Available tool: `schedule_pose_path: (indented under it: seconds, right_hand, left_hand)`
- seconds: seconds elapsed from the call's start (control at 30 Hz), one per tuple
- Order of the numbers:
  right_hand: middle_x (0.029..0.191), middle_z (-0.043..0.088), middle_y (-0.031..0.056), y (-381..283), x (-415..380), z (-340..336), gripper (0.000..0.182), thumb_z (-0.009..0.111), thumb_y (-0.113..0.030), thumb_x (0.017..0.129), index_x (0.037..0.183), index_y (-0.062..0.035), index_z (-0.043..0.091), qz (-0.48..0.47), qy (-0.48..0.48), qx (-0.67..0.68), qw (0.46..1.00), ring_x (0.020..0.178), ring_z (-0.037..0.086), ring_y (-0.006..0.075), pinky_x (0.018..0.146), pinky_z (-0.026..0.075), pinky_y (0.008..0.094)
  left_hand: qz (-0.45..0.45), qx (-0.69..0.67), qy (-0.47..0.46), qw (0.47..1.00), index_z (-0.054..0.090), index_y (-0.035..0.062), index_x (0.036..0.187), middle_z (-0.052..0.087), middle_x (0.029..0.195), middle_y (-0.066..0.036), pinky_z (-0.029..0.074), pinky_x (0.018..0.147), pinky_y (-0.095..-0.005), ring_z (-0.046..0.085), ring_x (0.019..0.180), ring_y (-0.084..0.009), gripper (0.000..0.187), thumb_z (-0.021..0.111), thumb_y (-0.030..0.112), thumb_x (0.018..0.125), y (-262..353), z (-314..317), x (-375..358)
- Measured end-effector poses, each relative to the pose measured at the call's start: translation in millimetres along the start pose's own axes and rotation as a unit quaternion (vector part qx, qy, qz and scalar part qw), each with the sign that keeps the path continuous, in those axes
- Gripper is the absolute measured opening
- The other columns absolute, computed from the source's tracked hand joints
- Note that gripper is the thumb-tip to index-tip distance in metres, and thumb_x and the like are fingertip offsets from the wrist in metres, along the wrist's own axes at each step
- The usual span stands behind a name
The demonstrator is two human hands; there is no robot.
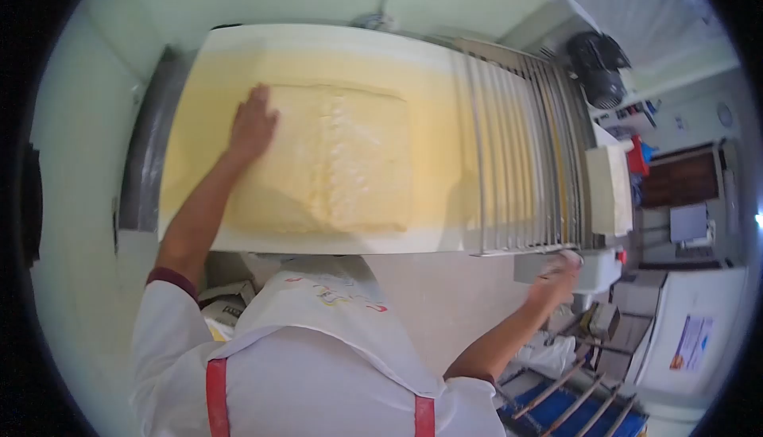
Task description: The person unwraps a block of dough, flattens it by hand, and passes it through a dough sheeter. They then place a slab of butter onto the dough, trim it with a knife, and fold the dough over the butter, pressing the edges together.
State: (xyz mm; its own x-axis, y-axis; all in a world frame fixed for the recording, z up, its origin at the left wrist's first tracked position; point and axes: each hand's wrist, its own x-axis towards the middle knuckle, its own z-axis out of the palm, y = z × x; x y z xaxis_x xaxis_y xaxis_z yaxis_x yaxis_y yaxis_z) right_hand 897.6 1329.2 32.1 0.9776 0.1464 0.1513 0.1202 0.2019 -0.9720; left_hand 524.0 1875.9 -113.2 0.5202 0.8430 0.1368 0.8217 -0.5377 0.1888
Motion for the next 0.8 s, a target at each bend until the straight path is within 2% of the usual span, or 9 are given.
schedule_pose_path:
  seconds: [0.1,0.17,0.23,0.3,0.37,0.47,0.53,0.67,0.8]
  right_hand:
    - [0.096,0.060,0.0042,-35.5,33.9,-60.1,0.021,0.056,-0.026,0.093,0.100,-0.0081,0.063,-0.306,0.292,-0.123,0.898,0.080,0.061,0.0146,0.068,0.050,0.0255]
    - [0.105,0.059,0.0068,-1.0,43.3,-81.1,0.026,0.052,-0.028,0.094,0.107,-0.0065,0.061,-0.379,0.316,-0.243,0.835,0.091,0.059,0.0183,0.076,0.049,0.0292]
    - [0.121,0.055,0.0115,83.9,42.2,-60.6,0.036,0.044,-0.029,0.098,0.123,-0.0051,0.055,-0.310,0.192,-0.415,0.833,0.110,0.054,0.0233,0.091,0.045,0.0359]
    - [0.126,0.057,0.0167,93.0,-17.5,39.9,0.043,0.039,-0.027,0.101,0.128,0.0018,0.054,-0.049,-0.032,-0.493,0.868,0.116,0.055,0.0288,0.100,0.042,0.0400]
    - [0.111,0.064,0.0172,82.8,-35.4,92.1,0.044,0.040,-0.031,0.100,0.113,0.0050,0.062,0.068,-0.103,-0.409,0.904,0.106,0.058,0.0247,0.101,0.038,0.0383]
    - [0.110,0.066,0.0182,72.4,-6.3,138.7,0.039,0.041,-0.026,0.099,0.110,0.0040,0.064,-0.023,-0.070,-0.286,0.956,0.111,0.058,0.0240,0.100,0.040,0.0368]
    - [0.117,0.064,0.0163,92.7,12.4,197.9,0.035,0.042,-0.021,0.098,0.112,0.0021,0.064,-0.060,-0.157,-0.311,0.935,0.115,0.057,0.0247,0.099,0.042,0.0359]
    - [0.129,0.054,0.0230,189.4,9.2,327.1,0.062,0.062,-0.034,0.092,0.136,0.0054,0.042,-0.063,-0.419,-0.425,0.800,0.119,0.054,0.0303,0.096,0.045,0.0350]
    - [0.115,0.060,0.0220,190.5,18.7,381.1,0.065,0.071,-0.033,0.085,0.128,0.0088,0.046,0.292,-0.423,-0.268,0.815,0.103,0.061,0.0282,0.086,0.051,0.0403]
  left_hand:
    - [-0.046,0.009,-0.038,0.998,0.024,0.0041,0.148,0.023,0.155,-0.014,0.020,0.116,-0.0455,0.021,0.144,-0.0276,0.062,0.033,0.040,0.100,5.5,-8.2,42.9]
    - [-0.060,0.006,-0.049,0.997,0.026,0.0055,0.148,0.023,0.155,-0.016,0.021,0.115,-0.0472,0.022,0.144,-0.0291,0.060,0.033,0.040,0.100,6.1,-4.1,53.4]
    - [0.009,-0.004,-0.004,1.000,0.026,0.0068,0.148,0.022,0.155,-0.017,0.021,0.114,-0.0493,0.022,0.143,-0.0310,0.060,0.036,0.039,0.099,13.9,-14.8,15.9]
    - [0.061,-0.012,0.008,0.998,0.025,0.0080,0.149,0.022,0.155,-0.018,0.020,0.113,-0.0513,0.022,0.143,-0.0337,0.060,0.039,0.036,0.098,20.0,-33.5,-43.9]
    - [0.064,-0.023,-0.020,0.997,0.022,0.0079,0.150,0.020,0.155,-0.019,0.019,0.114,-0.0513,0.021,0.142,-0.0366,0.063,0.044,0.033,0.097,22.7,-45.8,-110.2]
    - [0.017,-0.117,-0.019,0.993,0.020,0.0052,0.150,0.018,0.154,-0.023,0.018,0.114,-0.0490,0.020,0.142,-0.0392,0.066,0.047,0.031,0.096,6.0,-43.3,-131.3]
    - [-0.020,-0.163,0.034,0.986,0.023,-0.0011,0.148,0.026,0.150,-0.028,0.025,0.112,-0.0463,0.028,0.140,-0.0388,0.069,0.052,0.033,0.095,-38.3,-7.8,-123.7]
    - [-0.280,-0.431,-0.021,0.858,0.049,-0.0072,0.128,0.063,0.115,-0.017,0.046,0.091,-0.0333,0.060,0.107,-0.0247,0.066,0.066,0.042,0.087,-58.3,-18.8,-10.2]
    - [-0.375,-0.523,-0.230,0.730,0.059,-0.0031,0.111,0.065,0.101,-0.009,0.050,0.076,-0.0303,0.063,0.090,-0.0179,0.055,0.073,0.041,0.081,-69.8,-22.8,46.3]
